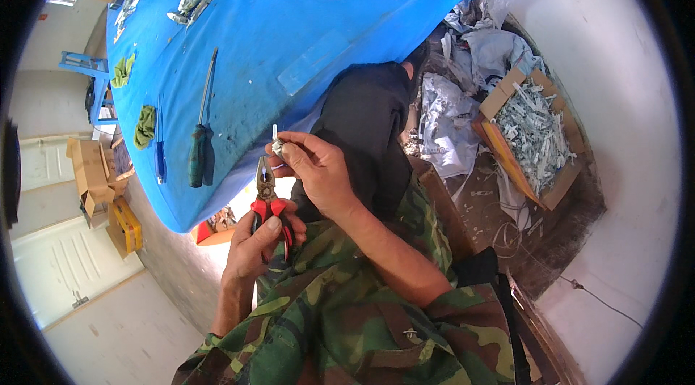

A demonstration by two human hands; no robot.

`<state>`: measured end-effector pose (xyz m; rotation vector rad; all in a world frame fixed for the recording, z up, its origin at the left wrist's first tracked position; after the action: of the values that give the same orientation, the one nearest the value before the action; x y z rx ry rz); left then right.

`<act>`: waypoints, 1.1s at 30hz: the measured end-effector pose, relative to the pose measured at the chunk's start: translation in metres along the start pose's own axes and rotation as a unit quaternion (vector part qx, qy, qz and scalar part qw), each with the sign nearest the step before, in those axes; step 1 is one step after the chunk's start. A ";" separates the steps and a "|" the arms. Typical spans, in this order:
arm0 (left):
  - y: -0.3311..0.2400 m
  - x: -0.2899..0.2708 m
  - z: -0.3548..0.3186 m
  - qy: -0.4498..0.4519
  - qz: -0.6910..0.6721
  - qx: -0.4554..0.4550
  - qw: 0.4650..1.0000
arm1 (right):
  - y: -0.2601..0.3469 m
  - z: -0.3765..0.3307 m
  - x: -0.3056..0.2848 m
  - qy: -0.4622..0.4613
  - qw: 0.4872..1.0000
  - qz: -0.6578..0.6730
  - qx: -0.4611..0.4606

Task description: The person uses pliers and a screwdriver to assemble a small electrical connector component while working at a table covered with various metal parts.

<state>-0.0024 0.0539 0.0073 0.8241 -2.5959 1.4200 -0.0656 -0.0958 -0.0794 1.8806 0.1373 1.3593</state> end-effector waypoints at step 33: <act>-0.002 -0.038 -0.002 0.021 0.063 -0.044 0.997 | 0.005 -0.002 0.005 0.039 0.983 -0.178 -0.005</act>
<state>0.0310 0.0707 -0.0015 0.6238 -2.6983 1.3257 -0.0664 -0.0955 -0.0724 1.6962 0.4826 1.1811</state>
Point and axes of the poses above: each hand's wrist, its own z-axis towards the middle knuckle, its own x-axis out of the palm, y = z × x, the point moved 2 cm from there along z, towards the middle knuckle, and after that the axes turned 9 degrees about y, right-handed, at the moved point
